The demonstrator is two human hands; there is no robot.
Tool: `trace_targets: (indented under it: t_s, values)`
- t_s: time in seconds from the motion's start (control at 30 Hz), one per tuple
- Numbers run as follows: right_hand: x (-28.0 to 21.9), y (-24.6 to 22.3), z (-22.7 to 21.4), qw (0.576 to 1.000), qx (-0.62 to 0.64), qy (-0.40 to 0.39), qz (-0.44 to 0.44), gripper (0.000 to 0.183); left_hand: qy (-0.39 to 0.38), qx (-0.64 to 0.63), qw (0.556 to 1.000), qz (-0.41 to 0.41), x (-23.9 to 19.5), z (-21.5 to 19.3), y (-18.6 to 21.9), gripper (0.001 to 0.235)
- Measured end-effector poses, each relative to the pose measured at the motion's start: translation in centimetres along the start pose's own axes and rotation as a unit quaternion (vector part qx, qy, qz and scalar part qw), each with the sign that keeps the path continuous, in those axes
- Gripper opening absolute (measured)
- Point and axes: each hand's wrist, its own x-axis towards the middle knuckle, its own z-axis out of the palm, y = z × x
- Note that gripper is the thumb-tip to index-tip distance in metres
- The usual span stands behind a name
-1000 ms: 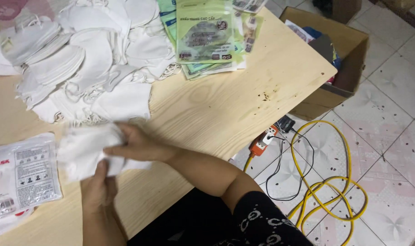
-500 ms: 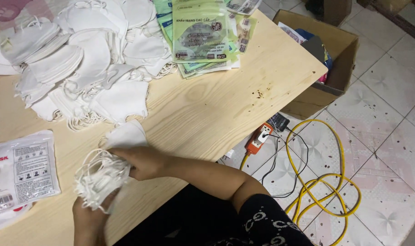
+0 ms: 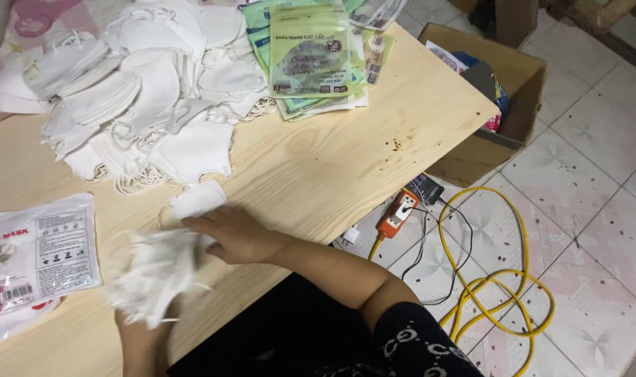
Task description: Folding and placing face masks into individual plastic packaging bags
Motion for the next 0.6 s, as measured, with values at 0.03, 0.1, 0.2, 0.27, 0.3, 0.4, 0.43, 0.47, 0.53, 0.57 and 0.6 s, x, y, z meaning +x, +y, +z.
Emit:
trace_targets:
  t_s: [0.03, 0.1, 0.2, 0.27, 0.3, 0.4, 0.43, 0.47, 0.53, 0.57, 0.6]
  values:
    - [0.1, 1.4, 1.3, 1.0, -0.002, -0.001, -0.003, 0.065, 0.008, -0.013, 1.0, -0.006, 2.0, -0.1, 0.1, 0.068]
    - [0.2, 4.1, 3.9, 0.982, -0.182, 0.041, 0.001, 0.057, 0.025, -0.035, 0.999, -0.017, 5.8, 4.4, 3.2, 0.07]
    - [0.8, 5.1, 4.0, 0.981, -0.189, 0.038, -0.015, 0.032, -0.03, -0.158, 0.986, -0.044, 8.4, 3.1, -2.8, 0.042]
    - [1.2, 5.6, 4.3, 0.976, -0.21, 0.043, -0.039, 0.023, -0.03, -0.212, 0.977, -0.01, 10.2, 3.2, -6.4, 0.047]
    - [1.7, 5.9, 4.2, 0.969, -0.234, 0.05, -0.061, 0.019, -0.033, -0.267, 0.963, 0.024, 11.5, 3.4, -8.1, 0.056]
    - [2.0, 7.0, 4.1, 0.963, -0.161, 0.154, -0.151, 0.018, -0.031, -0.256, 0.966, -0.031, 11.1, 3.5, -8.7, 0.034]
    - [2.1, 6.2, 2.9, 0.962, -0.162, 0.153, -0.158, 0.018, -0.025, -0.26, 0.965, -0.027, 11.0, 3.7, -8.6, 0.034]
    - [2.2, 5.4, 1.6, 0.947, -0.165, 0.208, -0.181, 0.022, -0.027, -0.279, 0.96, -0.019, 11.0, 3.9, -8.6, 0.037]
    - [2.7, 4.2, -0.8, 0.927, -0.167, 0.26, -0.211, 0.027, -0.023, -0.302, 0.953, -0.006, 11.0, 4.2, -9.2, 0.043]
    - [3.1, 3.7, -2.0, 0.917, -0.197, 0.288, -0.194, 0.027, -0.038, -0.298, 0.954, 0.0, 11.2, 4.2, -9.8, 0.034]
    - [3.4, 3.3, -3.2, 0.904, -0.226, 0.316, -0.176, 0.028, -0.052, -0.293, 0.955, 0.006, 11.4, 4.4, -10.4, 0.026]
